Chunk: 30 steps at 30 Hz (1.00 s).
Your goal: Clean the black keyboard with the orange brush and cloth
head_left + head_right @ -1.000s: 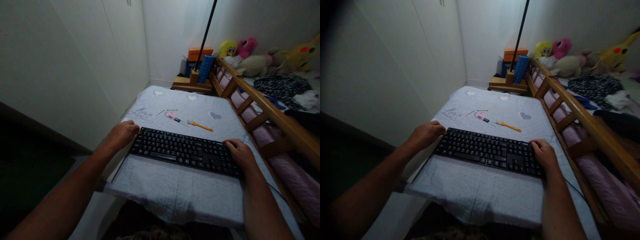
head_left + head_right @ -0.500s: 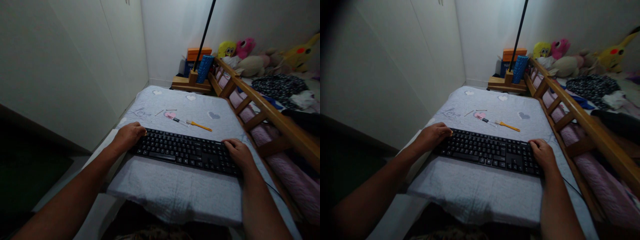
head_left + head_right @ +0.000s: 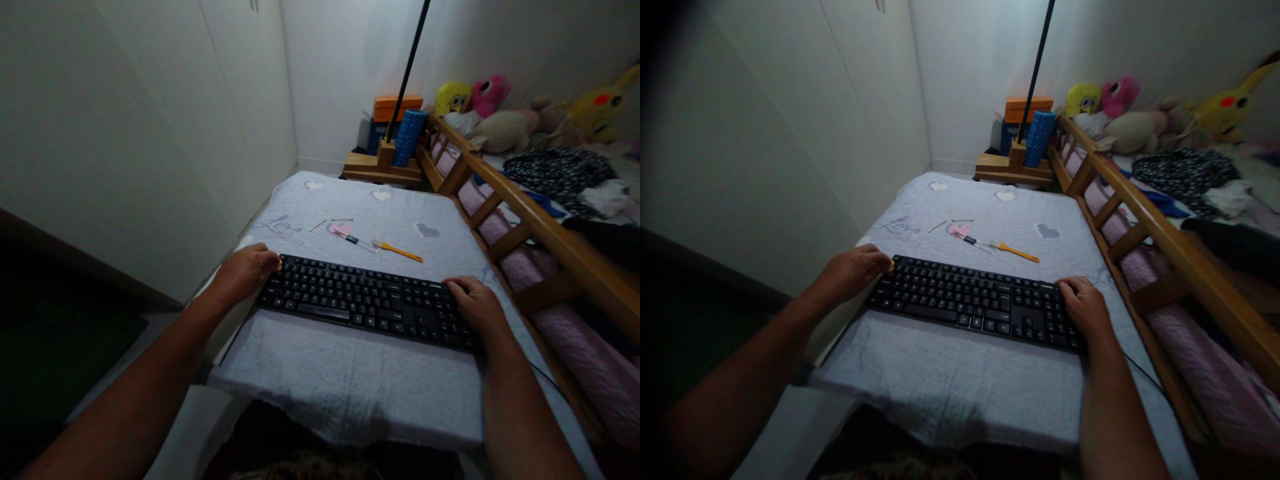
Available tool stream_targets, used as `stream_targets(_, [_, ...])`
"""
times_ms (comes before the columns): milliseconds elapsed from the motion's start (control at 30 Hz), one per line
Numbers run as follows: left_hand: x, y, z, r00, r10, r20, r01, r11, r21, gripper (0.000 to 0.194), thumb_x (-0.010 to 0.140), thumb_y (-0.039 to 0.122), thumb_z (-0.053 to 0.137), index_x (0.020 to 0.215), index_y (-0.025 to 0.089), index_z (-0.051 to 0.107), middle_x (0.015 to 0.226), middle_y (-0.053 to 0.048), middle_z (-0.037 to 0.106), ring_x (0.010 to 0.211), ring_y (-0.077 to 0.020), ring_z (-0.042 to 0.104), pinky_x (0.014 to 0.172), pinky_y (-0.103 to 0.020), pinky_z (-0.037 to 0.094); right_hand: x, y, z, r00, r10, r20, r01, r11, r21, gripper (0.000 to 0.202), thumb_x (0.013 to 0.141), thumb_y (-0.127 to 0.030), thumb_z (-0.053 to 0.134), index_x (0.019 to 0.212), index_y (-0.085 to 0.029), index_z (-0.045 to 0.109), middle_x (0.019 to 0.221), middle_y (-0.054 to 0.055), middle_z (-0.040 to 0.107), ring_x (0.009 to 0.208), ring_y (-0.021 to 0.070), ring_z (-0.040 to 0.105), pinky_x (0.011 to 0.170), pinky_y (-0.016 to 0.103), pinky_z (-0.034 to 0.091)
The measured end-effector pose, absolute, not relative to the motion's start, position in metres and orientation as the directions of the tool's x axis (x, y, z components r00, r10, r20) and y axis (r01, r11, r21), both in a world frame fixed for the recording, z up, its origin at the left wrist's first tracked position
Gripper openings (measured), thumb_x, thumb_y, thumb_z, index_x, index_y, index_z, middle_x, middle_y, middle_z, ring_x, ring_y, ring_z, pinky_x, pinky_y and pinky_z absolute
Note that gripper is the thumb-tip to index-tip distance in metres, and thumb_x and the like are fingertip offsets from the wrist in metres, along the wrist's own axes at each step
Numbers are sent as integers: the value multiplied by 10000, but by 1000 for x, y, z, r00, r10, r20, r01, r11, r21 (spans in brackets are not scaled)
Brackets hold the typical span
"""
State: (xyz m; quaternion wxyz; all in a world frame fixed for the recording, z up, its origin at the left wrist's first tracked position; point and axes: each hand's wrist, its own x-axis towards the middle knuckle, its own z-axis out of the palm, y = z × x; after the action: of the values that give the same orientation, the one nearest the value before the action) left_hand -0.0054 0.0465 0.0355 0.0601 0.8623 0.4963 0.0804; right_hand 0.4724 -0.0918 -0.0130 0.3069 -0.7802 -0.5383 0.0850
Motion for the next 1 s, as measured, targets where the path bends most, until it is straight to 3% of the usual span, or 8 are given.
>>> stream_targets(233, [-9,48,40,462,882,93,868,-471,159,302,932,351,488,926,221,762,996,-76,720,831,-193,654,696,-281,443,475,-91,-16,404,889,216,787,-217,-577,299,810,-416,492,795,-223,720,942,87,745,945,260,666,923,389,489])
stream_targets(533, [27,40,36,551,824,134,757,-560,336,295,932,368,512,938,201,755,980,-73,703,858,-197,645,760,-296,480,473,-92,-14,404,894,195,792,-235,-563,336,815,-438,478,817,-207,722,965,103,740,964,270,665,937,398,483])
stream_targets(1000, [11,41,40,489,871,50,849,-488,203,343,938,388,475,924,214,771,992,-70,707,836,-192,644,701,-275,440,475,-91,-16,397,895,201,799,-230,-556,353,806,-452,461,810,-207,714,947,108,734,952,273,658,937,398,472])
